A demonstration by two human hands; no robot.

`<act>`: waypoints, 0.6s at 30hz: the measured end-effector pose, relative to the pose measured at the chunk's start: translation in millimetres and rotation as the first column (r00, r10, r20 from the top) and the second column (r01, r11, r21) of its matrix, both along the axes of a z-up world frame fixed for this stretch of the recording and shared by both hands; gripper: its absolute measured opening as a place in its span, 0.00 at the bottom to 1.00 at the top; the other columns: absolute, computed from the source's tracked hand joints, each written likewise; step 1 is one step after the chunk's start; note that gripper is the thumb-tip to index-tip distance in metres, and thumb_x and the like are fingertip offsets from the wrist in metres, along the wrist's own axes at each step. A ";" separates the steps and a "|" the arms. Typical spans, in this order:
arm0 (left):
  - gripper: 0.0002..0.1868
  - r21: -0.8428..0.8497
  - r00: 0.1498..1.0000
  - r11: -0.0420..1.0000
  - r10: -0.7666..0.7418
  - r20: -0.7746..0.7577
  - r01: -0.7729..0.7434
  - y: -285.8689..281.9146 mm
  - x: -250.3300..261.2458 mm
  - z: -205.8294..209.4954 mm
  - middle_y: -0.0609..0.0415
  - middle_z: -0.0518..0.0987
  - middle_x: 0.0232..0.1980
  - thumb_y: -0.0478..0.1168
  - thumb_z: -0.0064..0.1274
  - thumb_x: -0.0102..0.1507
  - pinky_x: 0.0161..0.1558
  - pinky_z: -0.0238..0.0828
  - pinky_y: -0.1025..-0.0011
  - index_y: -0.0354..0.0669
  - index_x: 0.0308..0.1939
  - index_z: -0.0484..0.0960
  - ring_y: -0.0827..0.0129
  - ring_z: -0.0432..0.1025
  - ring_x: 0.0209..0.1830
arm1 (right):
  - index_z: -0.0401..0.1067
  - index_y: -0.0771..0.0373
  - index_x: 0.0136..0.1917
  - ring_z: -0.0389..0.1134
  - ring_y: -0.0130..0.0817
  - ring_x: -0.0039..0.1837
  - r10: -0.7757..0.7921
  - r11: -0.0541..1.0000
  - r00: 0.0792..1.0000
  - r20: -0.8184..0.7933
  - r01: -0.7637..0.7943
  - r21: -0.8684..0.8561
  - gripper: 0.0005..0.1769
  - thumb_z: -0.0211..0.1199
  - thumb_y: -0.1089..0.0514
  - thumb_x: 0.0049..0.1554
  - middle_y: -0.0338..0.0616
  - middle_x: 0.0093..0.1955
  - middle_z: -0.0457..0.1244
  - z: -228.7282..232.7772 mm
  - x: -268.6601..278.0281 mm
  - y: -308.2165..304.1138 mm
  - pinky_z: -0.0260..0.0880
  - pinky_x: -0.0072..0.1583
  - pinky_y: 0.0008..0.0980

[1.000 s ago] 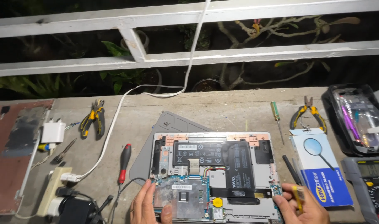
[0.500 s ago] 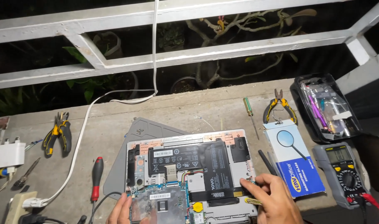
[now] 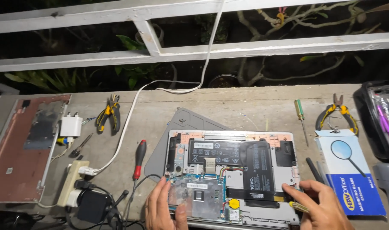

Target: The person works on the internal components of a disassembled laptop placed on a concrete ledge. They use a multimeter to test electrical connections on the motherboard and a yellow plastic spudger to pry and adjust components near the battery.

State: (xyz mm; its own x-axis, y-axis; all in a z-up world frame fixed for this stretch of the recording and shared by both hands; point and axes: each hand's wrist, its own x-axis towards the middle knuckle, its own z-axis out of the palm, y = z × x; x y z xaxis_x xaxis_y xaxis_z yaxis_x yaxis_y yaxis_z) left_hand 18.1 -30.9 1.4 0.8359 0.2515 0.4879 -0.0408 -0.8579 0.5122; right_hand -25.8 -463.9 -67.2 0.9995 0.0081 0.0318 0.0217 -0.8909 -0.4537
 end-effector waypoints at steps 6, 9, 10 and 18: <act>0.38 -0.026 0.997 0.997 -0.072 0.001 0.072 7.9 -5.8 -1.2 0.49 0.84 0.75 0.68 0.37 0.76 0.64 0.80 0.53 0.46 0.70 0.87 0.51 0.79 0.73 | 0.87 0.21 0.72 0.75 0.31 0.70 -0.213 0.977 0.977 -0.032 0.213 0.004 0.54 0.51 0.71 0.47 0.34 0.77 0.66 39.3 5.1 36.1 0.78 0.69 0.33; 0.35 -0.100 0.983 0.978 -0.179 0.035 0.182 17.5 -9.7 1.2 0.46 0.80 0.78 0.65 0.42 0.76 0.74 0.77 0.47 0.45 0.72 0.85 0.47 0.75 0.80 | 0.86 0.20 0.72 0.74 0.31 0.71 -0.209 0.978 0.976 -0.060 0.209 -0.003 0.51 0.52 0.70 0.50 0.34 0.78 0.65 45.8 6.6 36.7 0.80 0.68 0.35; 0.35 -0.098 0.984 0.979 -0.176 0.033 0.179 19.1 -12.5 5.0 0.46 0.80 0.78 0.65 0.42 0.76 0.74 0.77 0.47 0.45 0.72 0.85 0.47 0.75 0.80 | 0.86 0.20 0.72 0.74 0.31 0.71 -0.206 0.979 0.977 -0.062 0.206 -0.001 0.51 0.52 0.70 0.50 0.34 0.78 0.65 46.2 6.5 37.2 0.80 0.68 0.35; 0.29 -0.032 0.978 0.978 -0.207 0.024 0.207 11.1 -37.1 34.8 0.44 0.81 0.76 0.68 0.51 0.70 0.75 0.72 0.46 0.56 0.58 0.94 0.43 0.74 0.79 | 0.88 0.25 0.70 0.76 0.33 0.63 -0.288 0.956 0.958 0.005 0.288 -0.048 0.49 0.55 0.72 0.51 0.32 0.79 0.67 69.1 6.7 60.2 0.77 0.56 0.35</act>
